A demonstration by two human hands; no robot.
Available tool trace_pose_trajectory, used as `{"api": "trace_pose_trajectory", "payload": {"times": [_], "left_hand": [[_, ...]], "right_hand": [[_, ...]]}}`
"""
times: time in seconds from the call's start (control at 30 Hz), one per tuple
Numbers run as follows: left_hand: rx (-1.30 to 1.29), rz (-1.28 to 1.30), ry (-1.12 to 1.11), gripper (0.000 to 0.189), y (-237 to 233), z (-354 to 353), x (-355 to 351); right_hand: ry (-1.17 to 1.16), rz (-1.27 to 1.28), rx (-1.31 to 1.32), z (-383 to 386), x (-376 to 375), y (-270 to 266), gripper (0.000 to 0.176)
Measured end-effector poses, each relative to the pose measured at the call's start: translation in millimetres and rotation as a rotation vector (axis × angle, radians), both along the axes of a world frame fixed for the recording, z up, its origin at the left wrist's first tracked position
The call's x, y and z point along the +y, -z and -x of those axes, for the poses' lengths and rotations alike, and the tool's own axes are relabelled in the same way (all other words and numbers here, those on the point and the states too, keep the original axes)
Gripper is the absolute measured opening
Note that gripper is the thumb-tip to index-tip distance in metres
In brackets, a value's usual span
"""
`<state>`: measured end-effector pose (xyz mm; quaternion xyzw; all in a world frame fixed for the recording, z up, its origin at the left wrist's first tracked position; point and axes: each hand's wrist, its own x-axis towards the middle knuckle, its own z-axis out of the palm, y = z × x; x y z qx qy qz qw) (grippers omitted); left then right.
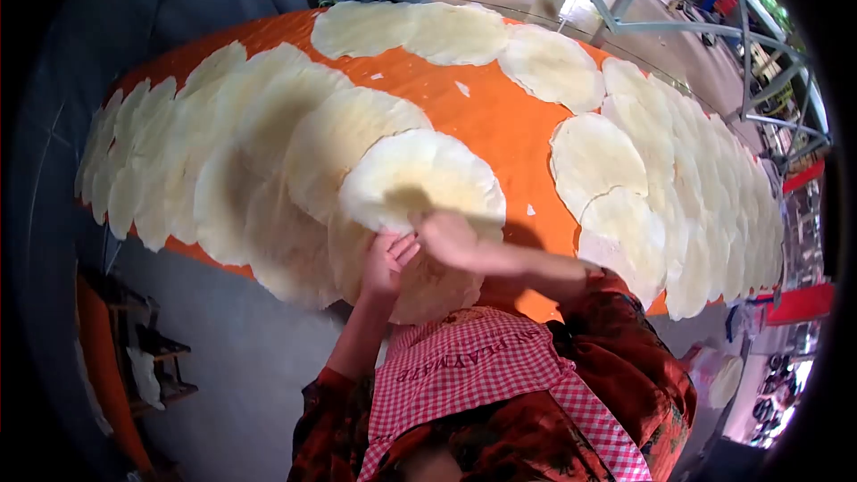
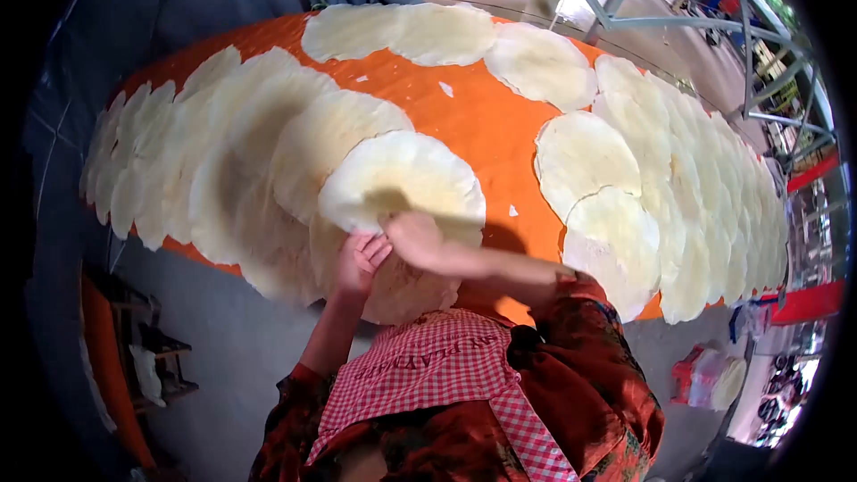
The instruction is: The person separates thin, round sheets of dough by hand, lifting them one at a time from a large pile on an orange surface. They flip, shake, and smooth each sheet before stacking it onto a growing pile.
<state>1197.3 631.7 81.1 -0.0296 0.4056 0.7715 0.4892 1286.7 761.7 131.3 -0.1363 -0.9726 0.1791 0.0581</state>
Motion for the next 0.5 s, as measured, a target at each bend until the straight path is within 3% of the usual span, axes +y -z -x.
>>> {"api": "trace_pose_trajectory", "payload": {"times": [0.03,0.07,0.13,0.2,0.27,0.37,0.5], "left_hand": [[0.092,-0.102,0.022,0.033,-8.7,1.8,-5.2],[0.171,-0.068,0.007,0.033,-12.7,8.1,-6.1],[0.316,0.002,-0.038,0.033,-18.7,15.8,-9.9],[0.455,0.172,-0.134,0.025,-17.9,22.6,-19.2],[0.527,0.283,-0.202,0.022,12.1,42.0,-36.2],[0.556,0.37,-0.329,0.018,27.1,62.5,-53.9],[1.095,0.697,-0.37,0.015,45.8,86.9,-76.8]], "right_hand": [[-0.017,-0.045,0.119,10.6,19.3,-19.7,0.011],[-0.052,0.003,0.181,18.7,42.5,-40.8,0.013],[0.129,0.172,0.271,20.7,75.7,-107.8,0.027],[0.252,0.443,0.336,9.5,102.9,-171.9,0.024],[0.392,0.558,0.396,-0.4,143.9,-187.7,0.02],[0.56,0.835,0.504,-13.6,198.0,-154.7,0.022],[0.699,0.971,0.474,-35.0,280.7,-15.9,0.027]]}}
